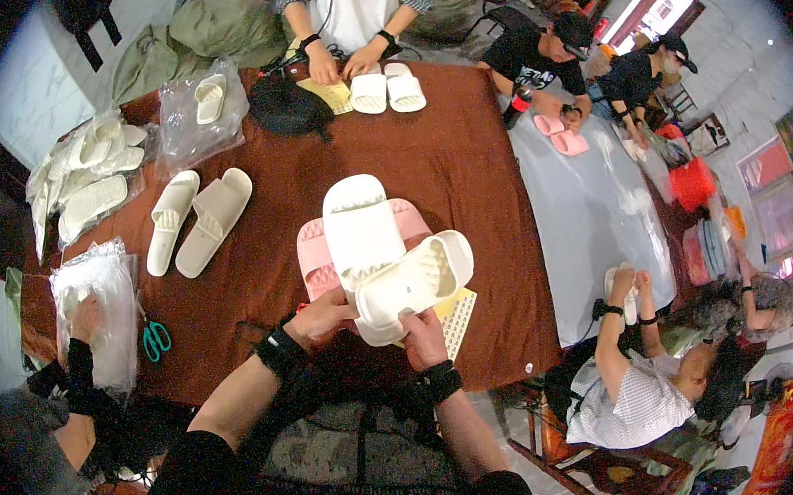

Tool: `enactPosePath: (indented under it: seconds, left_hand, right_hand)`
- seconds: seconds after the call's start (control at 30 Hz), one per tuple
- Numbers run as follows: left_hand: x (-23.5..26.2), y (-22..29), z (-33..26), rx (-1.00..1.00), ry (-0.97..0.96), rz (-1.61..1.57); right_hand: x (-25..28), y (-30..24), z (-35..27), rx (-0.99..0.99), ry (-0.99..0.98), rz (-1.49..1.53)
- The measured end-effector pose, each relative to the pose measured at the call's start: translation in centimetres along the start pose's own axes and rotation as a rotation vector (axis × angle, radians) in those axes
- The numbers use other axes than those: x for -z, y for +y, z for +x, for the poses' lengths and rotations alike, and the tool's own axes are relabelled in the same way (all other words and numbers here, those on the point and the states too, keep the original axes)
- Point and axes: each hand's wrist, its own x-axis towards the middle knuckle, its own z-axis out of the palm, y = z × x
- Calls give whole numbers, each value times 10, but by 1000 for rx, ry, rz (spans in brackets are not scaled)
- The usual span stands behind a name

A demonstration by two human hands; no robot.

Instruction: Inspecting and sorting various colors and sizes of sandals on a manufacturing table.

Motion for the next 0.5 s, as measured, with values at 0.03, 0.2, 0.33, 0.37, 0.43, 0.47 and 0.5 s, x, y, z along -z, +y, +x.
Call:
enactPosePath:
  seconds: [0.03, 0.2, 0.33, 0.37, 0.43, 0.47, 0.5]
  left_hand:
    - [0, -2, 0, -10, 1, -18]
    - [-2, -5, -1, -73, 16, -61]
    - [-4, -2, -5, -79, 49, -10]
    - [-3, -2, -6, -84, 43, 17]
    - [-2, -4, -6, -95, 62, 31]
    - [-2, -5, -6, -106, 80, 46]
    - [-1, -5, -5, -108, 75, 47]
  right_hand:
    - [-1, 0, 1, 17, 21, 14]
    - [1, 4, 1, 50, 49, -6]
    - [-9, -3, -5, -17, 93, -4]
    - [-13, -5, -6, -29, 88, 33]
    - [-20, -10, -7, -16, 90, 31]
    - [-21, -10, -7, -2, 93, 30]
    - [-15, -9, -4, 2, 95, 29]
